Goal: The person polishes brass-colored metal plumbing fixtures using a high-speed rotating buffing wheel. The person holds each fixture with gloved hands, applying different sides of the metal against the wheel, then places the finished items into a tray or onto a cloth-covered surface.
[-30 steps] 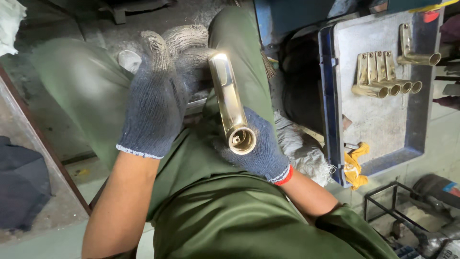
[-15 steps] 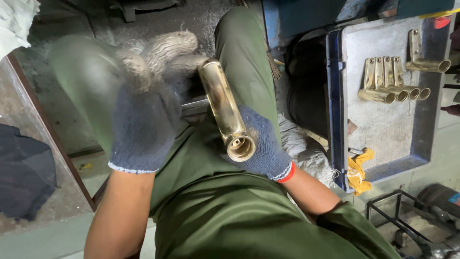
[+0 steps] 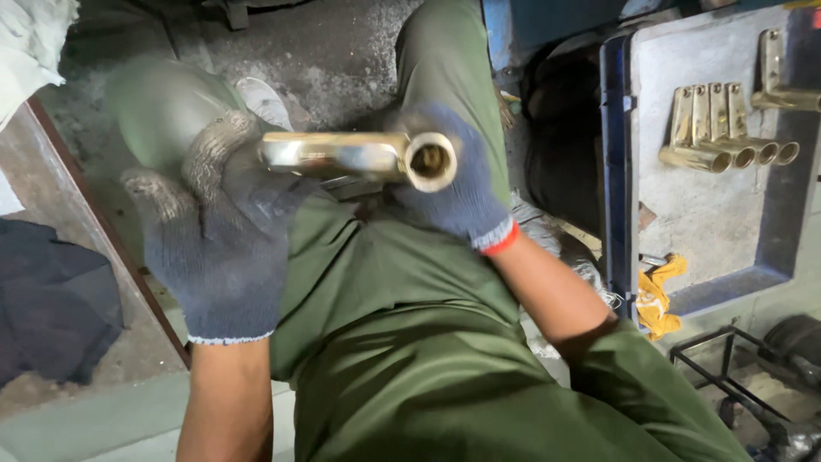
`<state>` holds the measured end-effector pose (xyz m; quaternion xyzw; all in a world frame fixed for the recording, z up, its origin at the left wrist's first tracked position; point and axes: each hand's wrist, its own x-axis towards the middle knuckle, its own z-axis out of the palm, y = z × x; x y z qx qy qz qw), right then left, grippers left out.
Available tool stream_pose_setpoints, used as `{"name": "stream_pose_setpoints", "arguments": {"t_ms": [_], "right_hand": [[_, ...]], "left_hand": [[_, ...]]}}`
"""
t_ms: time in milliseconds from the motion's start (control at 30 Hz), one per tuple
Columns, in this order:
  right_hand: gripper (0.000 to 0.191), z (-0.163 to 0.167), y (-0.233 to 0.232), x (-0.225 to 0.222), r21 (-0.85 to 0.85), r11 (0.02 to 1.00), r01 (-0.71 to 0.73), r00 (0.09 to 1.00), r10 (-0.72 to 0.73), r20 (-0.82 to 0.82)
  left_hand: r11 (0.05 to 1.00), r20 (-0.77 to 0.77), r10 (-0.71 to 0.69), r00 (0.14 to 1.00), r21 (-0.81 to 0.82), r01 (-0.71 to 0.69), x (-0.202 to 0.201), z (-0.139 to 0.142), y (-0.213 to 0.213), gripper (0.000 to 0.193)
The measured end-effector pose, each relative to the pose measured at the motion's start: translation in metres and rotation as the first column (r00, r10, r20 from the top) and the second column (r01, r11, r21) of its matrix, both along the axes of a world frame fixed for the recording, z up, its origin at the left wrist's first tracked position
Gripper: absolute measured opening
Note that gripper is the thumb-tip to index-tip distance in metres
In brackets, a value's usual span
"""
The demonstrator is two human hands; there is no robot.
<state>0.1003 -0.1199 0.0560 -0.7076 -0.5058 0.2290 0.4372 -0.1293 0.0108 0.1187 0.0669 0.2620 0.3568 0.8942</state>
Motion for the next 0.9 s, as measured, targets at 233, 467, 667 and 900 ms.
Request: {"name": "stream_pose_setpoints", "arguments": {"t_ms": [233,467,667,900], "right_hand": [[0.039,-0.013,0.036,0.020,0.070,0.994,-0.084,0.983,0.094,-0.156],[0.025,-0.119,-0.012,0.030,-0.294,0.944,-0.150,0.968,0.201,0.152],[0.032,-0.124,-0.046,0.036,-0.263,0.944,-0.201,0.949,0.254,0.188],[0.034,-0.086,-0.035,0.018,-0.142,0.979,-0.148,0.985,0.159,0.064]], "left_hand": [[0.967,-0.093,-0.029,0.995,0.249,0.051,0.008,0.004,0.011,0.074],[0.651,-0.599,0.058,0.798,0.629,0.424,0.039,0.031,-0.032,0.077],[0.509,-0.392,-0.052,0.918,0.781,0.363,0.056,0.043,-0.059,0.075],[0.204,-0.552,0.059,0.832,0.822,0.531,0.048,0.054,-0.056,0.067]]}}
